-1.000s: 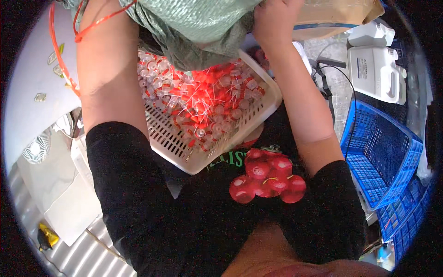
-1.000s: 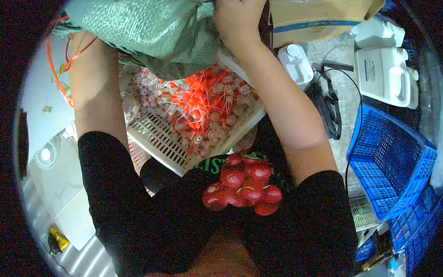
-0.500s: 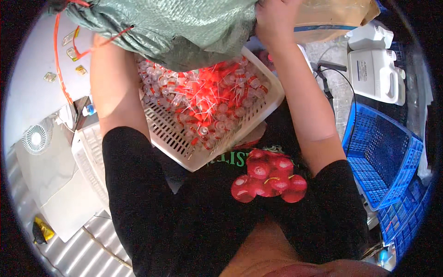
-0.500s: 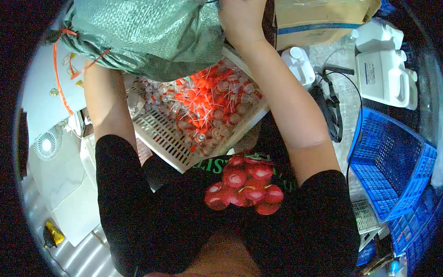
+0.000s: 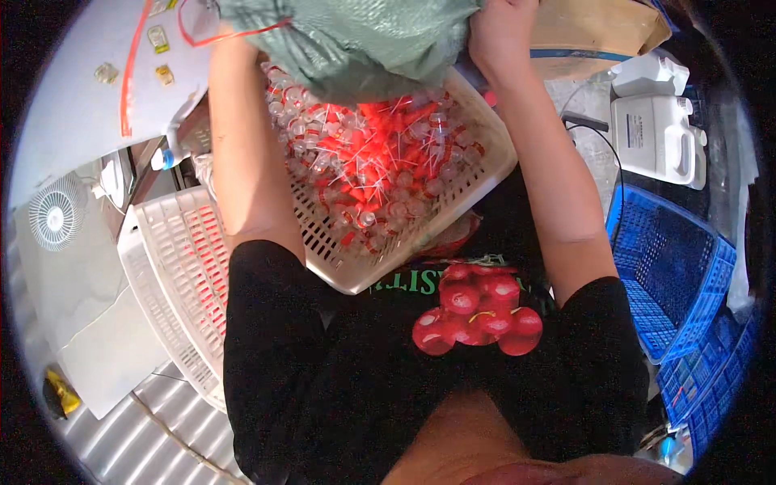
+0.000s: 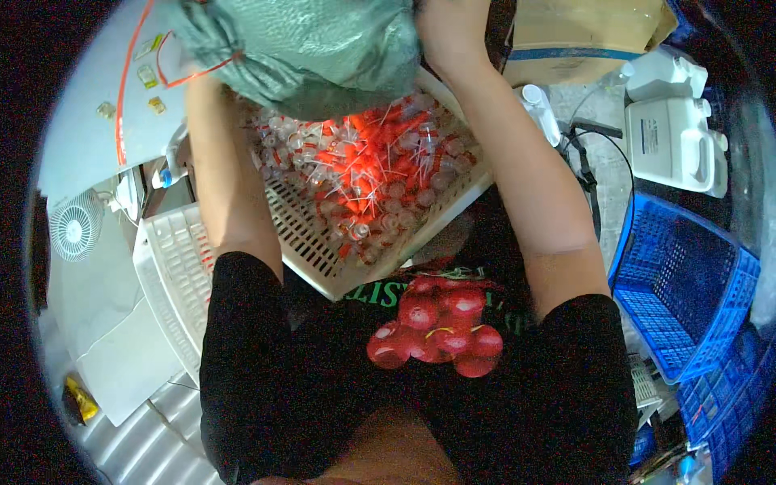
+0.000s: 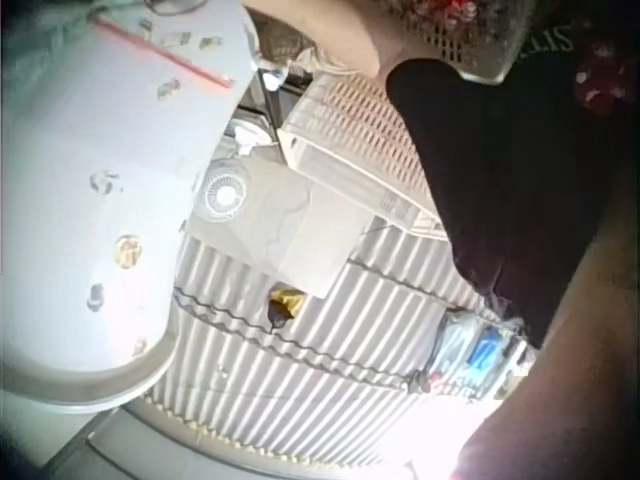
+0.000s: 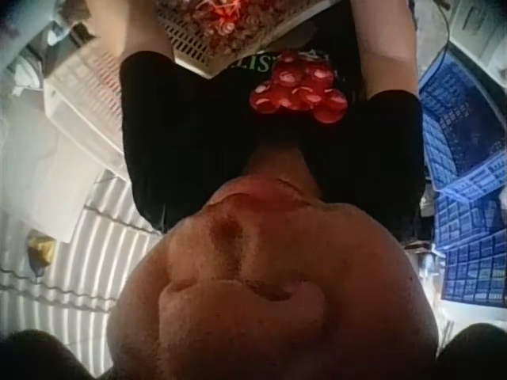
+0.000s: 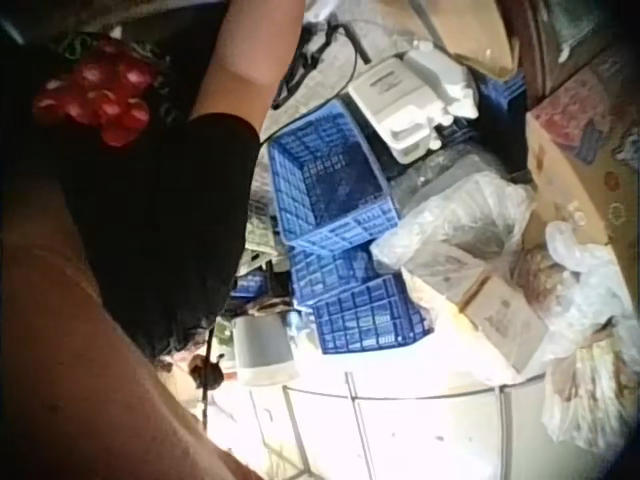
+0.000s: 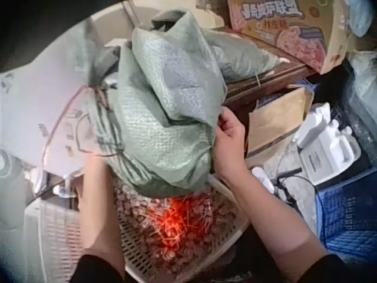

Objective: Packaging small red plastic components from a basket into a larger bag.

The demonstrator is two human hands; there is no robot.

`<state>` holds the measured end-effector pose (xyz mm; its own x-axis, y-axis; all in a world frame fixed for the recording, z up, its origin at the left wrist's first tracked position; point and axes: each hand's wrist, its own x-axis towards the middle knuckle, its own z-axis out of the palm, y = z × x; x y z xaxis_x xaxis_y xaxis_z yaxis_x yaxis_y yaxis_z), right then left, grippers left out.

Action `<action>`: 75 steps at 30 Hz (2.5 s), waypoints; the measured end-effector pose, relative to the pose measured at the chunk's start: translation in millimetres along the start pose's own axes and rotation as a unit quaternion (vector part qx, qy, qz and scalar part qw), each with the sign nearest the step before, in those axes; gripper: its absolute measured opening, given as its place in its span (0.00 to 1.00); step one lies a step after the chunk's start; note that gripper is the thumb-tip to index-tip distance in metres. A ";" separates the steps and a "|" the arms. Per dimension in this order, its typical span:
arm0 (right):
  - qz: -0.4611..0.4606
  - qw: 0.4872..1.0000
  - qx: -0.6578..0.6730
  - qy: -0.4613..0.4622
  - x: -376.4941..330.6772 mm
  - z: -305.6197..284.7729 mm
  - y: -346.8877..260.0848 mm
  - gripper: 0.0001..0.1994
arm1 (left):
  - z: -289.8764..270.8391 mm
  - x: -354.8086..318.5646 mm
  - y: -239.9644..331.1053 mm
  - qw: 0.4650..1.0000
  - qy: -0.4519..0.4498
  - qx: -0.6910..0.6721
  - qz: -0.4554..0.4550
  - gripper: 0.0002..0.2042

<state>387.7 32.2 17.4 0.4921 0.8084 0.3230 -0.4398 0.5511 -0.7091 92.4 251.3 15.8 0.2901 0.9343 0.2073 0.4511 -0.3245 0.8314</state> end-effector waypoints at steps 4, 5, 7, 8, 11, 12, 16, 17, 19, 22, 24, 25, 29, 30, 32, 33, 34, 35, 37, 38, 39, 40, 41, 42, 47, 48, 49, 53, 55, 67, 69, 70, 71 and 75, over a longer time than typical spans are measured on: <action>0.081 0.975 0.204 -0.024 -6.5 -0.8 -6.2 0.08 | 8.5 -61.4 -1.6 0.952 -0.001 -0.281 -0.125 0.19; 0.118 0.946 0.300 -0.039 -8.7 0.5 -7.5 0.09 | 8.4 -74.4 -0.3 0.951 0.003 -0.282 -0.125 0.19; 0.130 0.966 0.224 -0.014 -10.0 4.0 -17.6 0.12 | 48.0 -127.9 62.2 0.987 0.012 0.115 0.109 0.17; 0.137 0.980 0.143 0.011 -10.6 5.4 -24.4 0.14 | 67.4 -146.6 73.3 0.988 0.009 0.106 0.111 0.17; 0.154 0.985 0.023 -0.069 -12.3 -8.5 -26.1 0.20 | 93.6 -192.5 78.4 0.998 -0.033 0.048 -0.023 0.16; 0.150 0.975 -0.030 -0.160 -9.2 -20.0 -29.7 0.23 | 105.2 -202.4 60.7 0.999 0.036 -0.018 0.017 0.13; 0.224 0.883 -0.233 -0.341 -17.6 -27.5 -58.7 0.28 | 137.9 -238.9 65.9 0.983 0.133 -0.059 -0.110 0.14; 0.260 0.832 -0.300 -0.387 -20.3 -22.3 -63.7 0.30 | 142.9 -245.2 65.2 0.983 0.137 -0.060 -0.111 0.14; 0.238 0.822 -0.342 -0.388 -31.9 -12.5 -49.9 0.28 | 152.5 -258.5 63.7 0.966 0.070 -0.149 -0.200 0.16; 0.192 0.799 -0.425 -0.381 -43.8 -8.8 -26.1 0.26 | 170.7 -273.0 81.0 0.958 0.077 -0.207 -0.184 0.19; 0.091 0.824 -0.463 -0.313 -32.4 -16.5 -15.3 0.24 | 170.8 -276.7 83.5 0.953 0.078 -0.237 -0.173 0.20; 0.039 0.833 -0.477 -0.277 -29.0 -19.5 -12.6 0.23 | 163.1 -280.0 76.1 0.968 0.024 -0.187 -0.167 0.21; -0.043 0.872 -0.472 -0.123 -19.6 -33.4 -28.3 0.18 | 123.0 -286.2 32.5 0.970 -0.207 0.018 -0.128 0.24; -0.040 0.872 -0.472 -0.123 -18.3 -34.5 -28.2 0.18 | 112.4 -287.6 26.9 0.955 -0.262 0.070 -0.120 0.24; -0.032 0.891 -0.429 -0.147 -13.4 -37.3 -27.5 0.17 | 91.9 -270.5 21.8 0.950 -0.244 0.076 -0.180 0.28; -0.031 0.897 -0.412 -0.156 -11.4 -39.8 -29.5 0.17 | 87.3 -256.8 30.1 0.942 -0.227 0.081 -0.232 0.32; -0.031 0.897 -0.414 -0.155 -11.3 -39.9 -30.1 0.17 | 85.9 -241.7 51.9 0.956 -0.159 0.008 -0.246 0.33; -0.028 0.884 -0.434 -0.169 -12.2 -40.0 -31.4 0.17 | 90.4 -228.5 71.2 0.960 -0.092 -0.066 -0.257 0.34; -0.026 0.860 -0.467 -0.206 -14.5 -32.3 -31.9 0.16 | 102.5 -204.7 73.2 0.939 0.005 -0.279 -0.202 0.34; -0.026 0.859 -0.467 -0.208 -15.1 -32.9 -29.5 0.16 | 106.3 -194.4 73.5 0.938 0.006 -0.280 -0.202 0.34; -0.015 0.842 -0.488 -0.230 -16.8 -31.1 -22.8 0.16 | 101.6 -187.0 80.5 0.911 0.014 -0.337 -0.238 0.29; -0.004 0.818 -0.520 -0.244 -18.0 -38.7 -18.0 0.16 | 107.2 -175.9 82.7 0.875 0.009 -0.400 -0.272 0.25; 0.008 0.794 -0.550 -0.258 -17.5 -44.6 -14.2 0.16 | 111.7 -165.5 80.2 0.834 0.005 -0.460 -0.304 0.21; 0.008 0.792 -0.553 -0.259 -15.6 -47.7 -11.4 0.16 | 113.6 -155.8 61.1 0.833 0.004 -0.462 -0.304 0.21; -0.046 0.820 -0.522 -0.230 -0.8 -71.3 4.2 0.16 | 113.4 -148.7 1.6 0.606 -0.263 -0.737 -0.144 0.19; -0.053 0.817 -0.536 -0.205 3.4 -81.0 6.9 0.16 | 113.6 -155.9 18.0 0.624 -0.223 -0.731 -0.161 0.18; -0.061 0.817 -0.542 -0.187 5.0 -80.9 11.4 0.16 | 106.3 -163.0 31.5 0.648 -0.172 -0.722 -0.174 0.17; -0.174 0.785 -0.553 -0.217 2.5 -76.9 21.8 0.15 | 118.7 -165.6 63.1 0.780 0.007 -0.595 -0.197 0.16; -0.143 0.806 -0.522 -0.238 -5.4 -59.5 17.8 0.15 | 112.1 -166.1 41.4 0.808 -0.047 -0.570 -0.141 0.16; -0.085 0.819 -0.505 -0.259 -1.8 -63.4 26.8 0.14 | 112.5 -170.1 45.0 0.802 -0.124 -0.565 -0.148 0.26; -0.060 0.824 -0.495 -0.271 -7.4 -57.8 24.5 0.15 | 111.0 -176.7 58.2 0.878 0.042 -0.349 -0.324 0.34; -0.059 0.824 -0.493 -0.272 -8.1 -55.9 23.6 0.15 | 110.2 -180.6 50.5 0.878 0.044 -0.348 -0.325 0.34; -0.017 0.858 -0.451 -0.246 -7.9 -53.1 22.5 0.15 | 109.7 -187.9 33.4 0.900 0.044 -0.317 -0.296 0.33; 0.076 0.915 -0.352 -0.180 -2.8 -60.5 20.4 0.16 | 115.0 -203.7 26.3 0.950 -0.040 -0.230 -0.209 0.30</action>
<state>422.7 28.6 -35.9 0.1296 0.9502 0.2833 0.1726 0.2598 -0.9501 142.3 35.5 -63.9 0.2391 0.9468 -0.2152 0.1297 0.1885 0.9735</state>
